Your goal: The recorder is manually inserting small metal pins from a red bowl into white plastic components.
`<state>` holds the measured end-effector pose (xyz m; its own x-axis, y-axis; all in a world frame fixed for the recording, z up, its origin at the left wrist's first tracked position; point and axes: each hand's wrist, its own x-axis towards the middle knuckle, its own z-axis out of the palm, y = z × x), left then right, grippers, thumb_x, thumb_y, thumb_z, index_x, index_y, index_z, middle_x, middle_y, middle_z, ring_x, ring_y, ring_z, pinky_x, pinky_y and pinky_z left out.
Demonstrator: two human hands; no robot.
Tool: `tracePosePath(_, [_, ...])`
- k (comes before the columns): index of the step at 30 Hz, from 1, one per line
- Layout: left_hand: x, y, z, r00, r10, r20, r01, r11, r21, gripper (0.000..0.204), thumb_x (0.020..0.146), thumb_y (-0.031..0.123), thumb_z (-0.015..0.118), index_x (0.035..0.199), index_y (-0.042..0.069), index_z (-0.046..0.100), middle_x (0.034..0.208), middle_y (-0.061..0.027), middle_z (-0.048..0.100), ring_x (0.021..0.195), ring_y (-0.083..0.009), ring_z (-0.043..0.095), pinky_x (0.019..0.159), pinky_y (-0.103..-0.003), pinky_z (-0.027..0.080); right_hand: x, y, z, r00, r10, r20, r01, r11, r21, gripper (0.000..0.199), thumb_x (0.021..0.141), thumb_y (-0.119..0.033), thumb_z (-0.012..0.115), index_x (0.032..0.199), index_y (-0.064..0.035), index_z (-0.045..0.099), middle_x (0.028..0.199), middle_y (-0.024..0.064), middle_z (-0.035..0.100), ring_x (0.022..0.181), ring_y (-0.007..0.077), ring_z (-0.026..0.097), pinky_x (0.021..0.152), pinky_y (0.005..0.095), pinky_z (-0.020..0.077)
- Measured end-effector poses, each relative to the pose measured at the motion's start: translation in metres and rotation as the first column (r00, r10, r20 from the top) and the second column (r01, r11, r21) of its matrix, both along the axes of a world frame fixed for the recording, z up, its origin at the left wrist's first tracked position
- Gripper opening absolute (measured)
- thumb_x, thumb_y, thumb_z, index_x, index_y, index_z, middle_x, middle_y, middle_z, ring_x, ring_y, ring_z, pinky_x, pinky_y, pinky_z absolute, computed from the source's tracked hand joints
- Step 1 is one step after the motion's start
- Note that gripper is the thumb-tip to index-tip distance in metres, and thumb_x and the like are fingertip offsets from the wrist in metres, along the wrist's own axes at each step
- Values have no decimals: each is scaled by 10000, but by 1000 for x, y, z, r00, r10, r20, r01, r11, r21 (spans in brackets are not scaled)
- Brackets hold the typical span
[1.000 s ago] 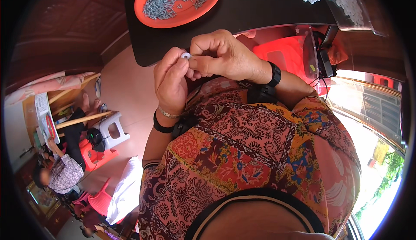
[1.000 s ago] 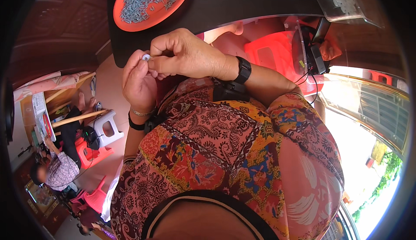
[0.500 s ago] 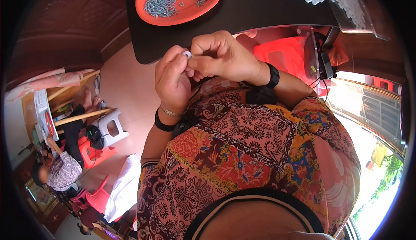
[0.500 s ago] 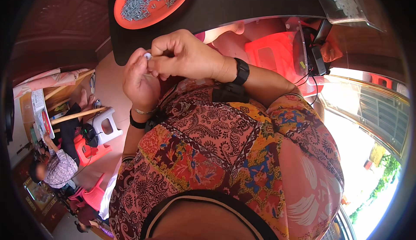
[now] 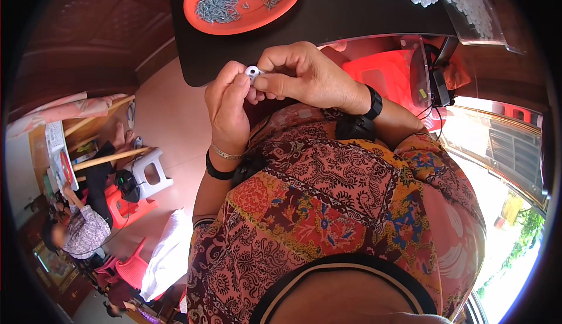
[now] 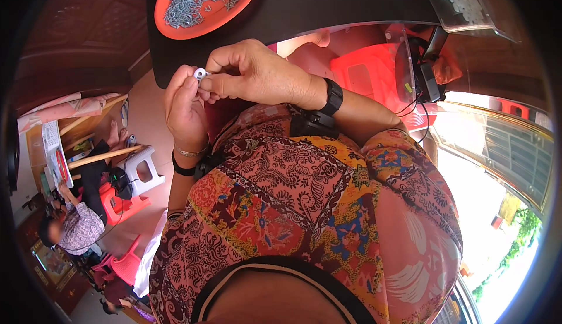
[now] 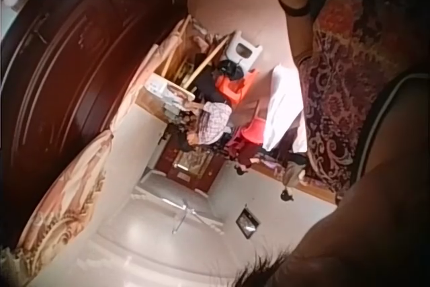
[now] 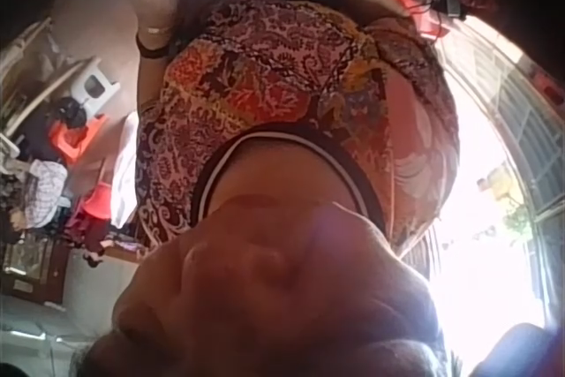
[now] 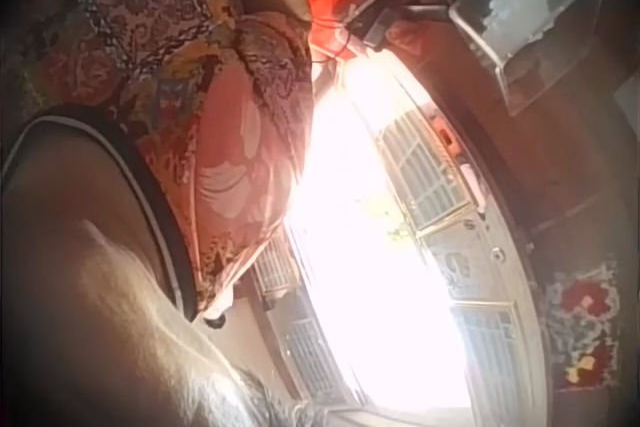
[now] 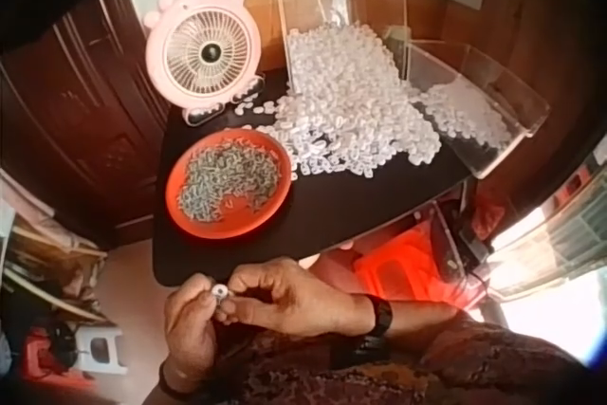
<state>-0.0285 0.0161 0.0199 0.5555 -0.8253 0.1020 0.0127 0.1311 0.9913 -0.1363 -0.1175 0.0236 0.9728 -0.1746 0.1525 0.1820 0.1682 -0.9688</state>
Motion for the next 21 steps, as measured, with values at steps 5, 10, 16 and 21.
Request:
tracePosePath(5, [-1,-2,1,997,-13,79,11,1000,19,256,913,196,479,741,7,494,638,-23,499,585,-76,458,544,-231,359,-1,-2,-1,1000,-24,5,25,997,-69,131,911,-94,600,882,32,618,803,49,672,697,58,578,626,203,472])
tracePosePath(10, [1,4,3,995,-98,31,95,992,78,269,908,217,504,745,3,507,642,-26,509,585,-74,463,541,-226,357,-3,-3,4,999,-36,-6,35,982,-183,108,858,-76,626,810,20,622,691,57,660,669,59,596,611,231,484])
tracePosePath(16, [1,3,7,980,-104,-168,98,994,-47,266,900,220,509,752,0,503,625,-5,464,561,-78,433,530,-223,344,-2,11,-8,987,140,-72,-143,989,-37,112,836,-77,629,788,15,590,660,-5,580,635,33,495,570,233,429])
tracePosePath(21, [0,0,5,939,-124,-320,104,991,-81,237,910,231,503,796,24,497,673,-22,479,580,-95,457,541,-222,364,-1,4,-4,996,73,-42,-70,996,60,58,850,-48,618,835,6,634,739,-7,635,690,40,566,641,213,473])
